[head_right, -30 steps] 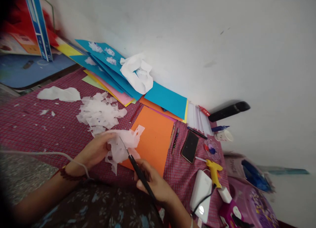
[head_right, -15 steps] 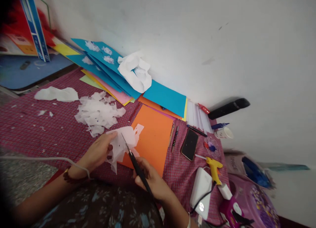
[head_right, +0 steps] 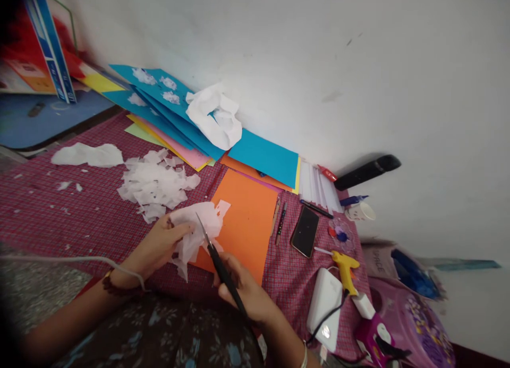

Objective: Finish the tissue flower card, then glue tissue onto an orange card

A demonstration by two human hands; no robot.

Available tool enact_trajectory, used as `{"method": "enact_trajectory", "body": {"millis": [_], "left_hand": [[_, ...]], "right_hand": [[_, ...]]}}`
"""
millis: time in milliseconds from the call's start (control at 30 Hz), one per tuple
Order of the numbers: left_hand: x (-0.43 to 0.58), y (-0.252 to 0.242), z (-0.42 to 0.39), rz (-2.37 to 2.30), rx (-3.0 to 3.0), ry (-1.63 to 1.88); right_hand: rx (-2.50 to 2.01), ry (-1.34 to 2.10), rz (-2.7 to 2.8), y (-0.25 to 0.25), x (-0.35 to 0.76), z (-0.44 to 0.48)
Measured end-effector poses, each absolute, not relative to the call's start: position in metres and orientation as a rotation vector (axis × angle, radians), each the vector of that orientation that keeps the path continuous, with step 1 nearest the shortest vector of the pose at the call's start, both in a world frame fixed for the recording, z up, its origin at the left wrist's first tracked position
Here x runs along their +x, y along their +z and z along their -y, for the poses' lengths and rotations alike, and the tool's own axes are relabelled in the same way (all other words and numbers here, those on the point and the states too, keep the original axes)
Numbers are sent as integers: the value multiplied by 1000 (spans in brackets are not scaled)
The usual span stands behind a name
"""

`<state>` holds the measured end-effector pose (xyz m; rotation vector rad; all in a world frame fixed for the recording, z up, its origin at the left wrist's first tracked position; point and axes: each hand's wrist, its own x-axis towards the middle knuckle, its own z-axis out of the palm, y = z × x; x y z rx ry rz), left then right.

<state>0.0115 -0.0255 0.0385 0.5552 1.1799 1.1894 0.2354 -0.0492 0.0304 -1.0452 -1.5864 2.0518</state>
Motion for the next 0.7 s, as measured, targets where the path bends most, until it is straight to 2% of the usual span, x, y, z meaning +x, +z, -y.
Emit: {"method": "enact_trajectory", "body": {"millis": [433,700], "left_hand": [[18,48,30,-1082,521,1118],[17,52,34,-1048,661,1061]], "right_hand": [[-955,2014,1526,34,225,48],[-1115,1894,1447,35,221,48]]}}
